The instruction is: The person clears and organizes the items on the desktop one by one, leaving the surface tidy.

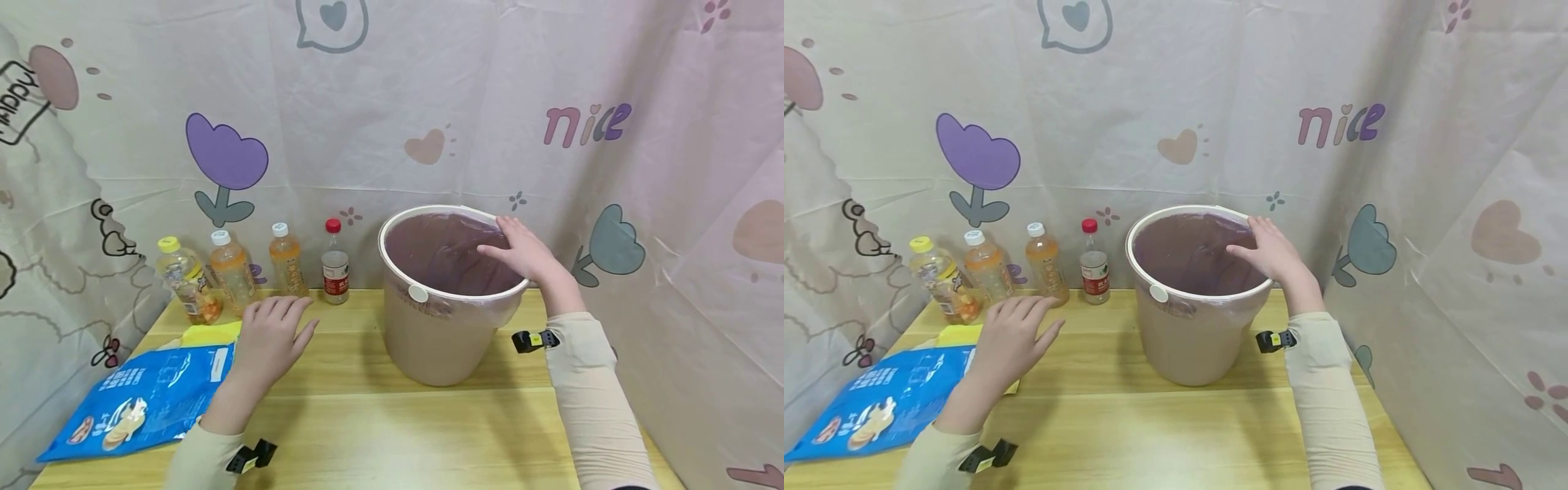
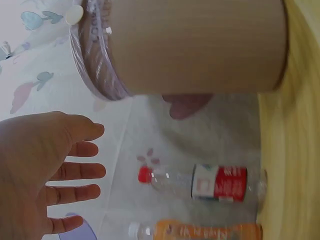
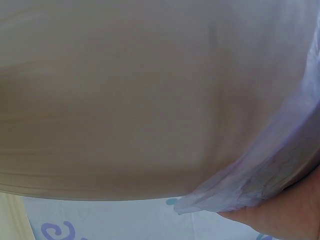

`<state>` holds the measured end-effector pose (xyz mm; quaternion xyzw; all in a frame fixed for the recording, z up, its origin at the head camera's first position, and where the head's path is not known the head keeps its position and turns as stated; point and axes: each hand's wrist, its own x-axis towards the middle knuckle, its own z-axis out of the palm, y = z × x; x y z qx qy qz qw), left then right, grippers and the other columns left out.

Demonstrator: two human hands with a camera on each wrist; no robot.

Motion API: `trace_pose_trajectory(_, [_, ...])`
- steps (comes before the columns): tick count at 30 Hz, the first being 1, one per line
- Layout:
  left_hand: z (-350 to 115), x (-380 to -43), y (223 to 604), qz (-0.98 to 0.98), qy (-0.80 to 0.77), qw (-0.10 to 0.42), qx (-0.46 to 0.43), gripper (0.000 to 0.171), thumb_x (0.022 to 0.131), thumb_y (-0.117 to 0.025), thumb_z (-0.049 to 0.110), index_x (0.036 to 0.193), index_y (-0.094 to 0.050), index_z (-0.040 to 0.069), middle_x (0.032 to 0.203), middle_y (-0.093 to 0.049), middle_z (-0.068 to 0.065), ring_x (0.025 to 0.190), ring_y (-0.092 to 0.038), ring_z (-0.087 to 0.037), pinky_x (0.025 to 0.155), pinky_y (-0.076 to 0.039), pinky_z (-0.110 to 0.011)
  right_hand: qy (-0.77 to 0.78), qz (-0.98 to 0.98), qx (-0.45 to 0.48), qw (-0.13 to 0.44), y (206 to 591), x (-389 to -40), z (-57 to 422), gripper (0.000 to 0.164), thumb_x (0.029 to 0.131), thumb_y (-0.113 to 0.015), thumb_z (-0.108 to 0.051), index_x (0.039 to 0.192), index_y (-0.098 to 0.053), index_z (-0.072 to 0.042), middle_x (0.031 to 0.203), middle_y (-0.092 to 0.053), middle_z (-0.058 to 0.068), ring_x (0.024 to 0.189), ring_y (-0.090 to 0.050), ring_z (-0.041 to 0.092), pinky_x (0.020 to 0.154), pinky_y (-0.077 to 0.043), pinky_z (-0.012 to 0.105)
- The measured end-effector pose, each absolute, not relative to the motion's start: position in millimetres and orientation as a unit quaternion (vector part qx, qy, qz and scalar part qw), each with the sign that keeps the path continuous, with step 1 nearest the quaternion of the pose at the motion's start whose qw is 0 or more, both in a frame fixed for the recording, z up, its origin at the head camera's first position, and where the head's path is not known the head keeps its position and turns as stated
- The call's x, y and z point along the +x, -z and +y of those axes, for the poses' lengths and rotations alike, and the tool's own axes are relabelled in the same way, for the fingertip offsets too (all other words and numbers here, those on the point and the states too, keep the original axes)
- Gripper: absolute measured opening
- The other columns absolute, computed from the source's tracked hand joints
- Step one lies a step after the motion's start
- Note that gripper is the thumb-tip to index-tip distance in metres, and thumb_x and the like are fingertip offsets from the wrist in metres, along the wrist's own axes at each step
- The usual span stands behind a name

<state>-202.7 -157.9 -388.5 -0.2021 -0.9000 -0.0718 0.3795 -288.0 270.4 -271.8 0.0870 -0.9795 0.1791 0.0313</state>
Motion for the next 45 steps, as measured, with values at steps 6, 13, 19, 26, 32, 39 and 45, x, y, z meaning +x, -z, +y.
trace_pose_trajectory(6, [-183.5,-192.3,398.6,-0.904,0.064,0.375,-0.195,0.041,0.093,-0.06,0.042,0.114,-0.066,0.007,0.105,-0.07,-0.015,0.1,-0.06,-0.036,0.086,-0.043,-0.056,-0.179,-0.98,0.086,0.031,271.4,-287.5,270.4,0.089,0.094,-0.05,-0.054,0.155,-0.012,0.0,0.162,-0.01,0.024,0.151,-0.003,0.04,0.122,-0.006,0.055])
trace_pose_trajectory(13, [-209.0,-174.4,407.5,-0.919,0.047,0.354,-0.168,0.065,0.101,-0.025,0.058,0.118,-0.064,0.009,0.107,-0.068,-0.014,0.103,-0.057,-0.036,0.087,-0.041,-0.057,-0.181,-0.979,0.085,0.029,271.8,-287.6,269.4,0.089,0.094,-0.05,-0.054,0.155,-0.012,-0.001,0.162,-0.01,0.023,0.152,-0.003,0.039,0.122,-0.006,0.056])
trace_pose_trajectory(19, [-225.4,-160.3,414.2,-0.933,0.033,0.325,-0.152,0.066,0.101,-0.023,0.059,0.12,-0.064,0.01,0.109,-0.067,-0.014,0.105,-0.056,-0.037,0.087,-0.039,-0.057,-0.183,-0.979,0.088,0.029,269.5,-287.4,269.4,0.089,0.095,-0.051,-0.053,0.155,-0.013,0.0,0.162,-0.01,0.024,0.151,-0.003,0.04,0.121,-0.007,0.057])
trace_pose_trajectory(26, [-240.5,-144.4,420.9,-0.959,0.026,0.257,-0.114,0.048,0.098,-0.047,0.049,0.125,-0.061,0.012,0.117,-0.065,-0.014,0.11,-0.053,-0.038,0.09,-0.036,-0.059,-0.187,-0.978,0.089,0.035,270.0,-289.9,270.8,0.087,0.095,-0.052,-0.051,0.154,-0.015,0.001,0.162,-0.012,0.024,0.151,-0.004,0.04,0.121,-0.007,0.057])
trace_pose_trajectory(32, [-258.1,-133.0,431.6,-0.968,0.006,0.232,-0.099,0.041,0.088,-0.066,0.034,0.121,-0.063,0.01,0.115,-0.066,-0.015,0.108,-0.054,-0.039,0.089,-0.037,-0.061,-0.186,-0.978,0.091,0.035,270.9,-289.5,269.4,0.087,0.095,-0.052,-0.051,0.154,-0.015,0.001,0.161,-0.012,0.024,0.151,-0.005,0.041,0.122,-0.008,0.057])
trace_pose_trajectory(39, [-273.6,-122.4,443.0,-0.98,-0.004,0.185,-0.074,0.046,0.084,-0.071,0.036,0.121,-0.063,0.008,0.113,-0.065,-0.019,0.105,-0.055,-0.043,0.086,-0.038,-0.063,-0.191,-0.977,0.091,0.031,270.7,-289.2,270.1,0.087,0.095,-0.051,-0.052,0.155,-0.014,0.0,0.162,-0.011,0.024,0.151,-0.004,0.04,0.121,-0.007,0.057])
trace_pose_trajectory(45, [-281.9,-122.5,454.1,-0.992,-0.005,0.115,-0.059,0.056,0.085,-0.069,0.045,0.126,-0.059,0.007,0.119,-0.061,-0.023,0.109,-0.053,-0.047,0.088,-0.037,-0.07,-0.19,-0.977,0.091,0.031,270.4,-289.3,270.2,0.087,0.095,-0.052,-0.051,0.154,-0.015,0.0,0.161,-0.012,0.024,0.151,-0.004,0.04,0.121,-0.007,0.057])
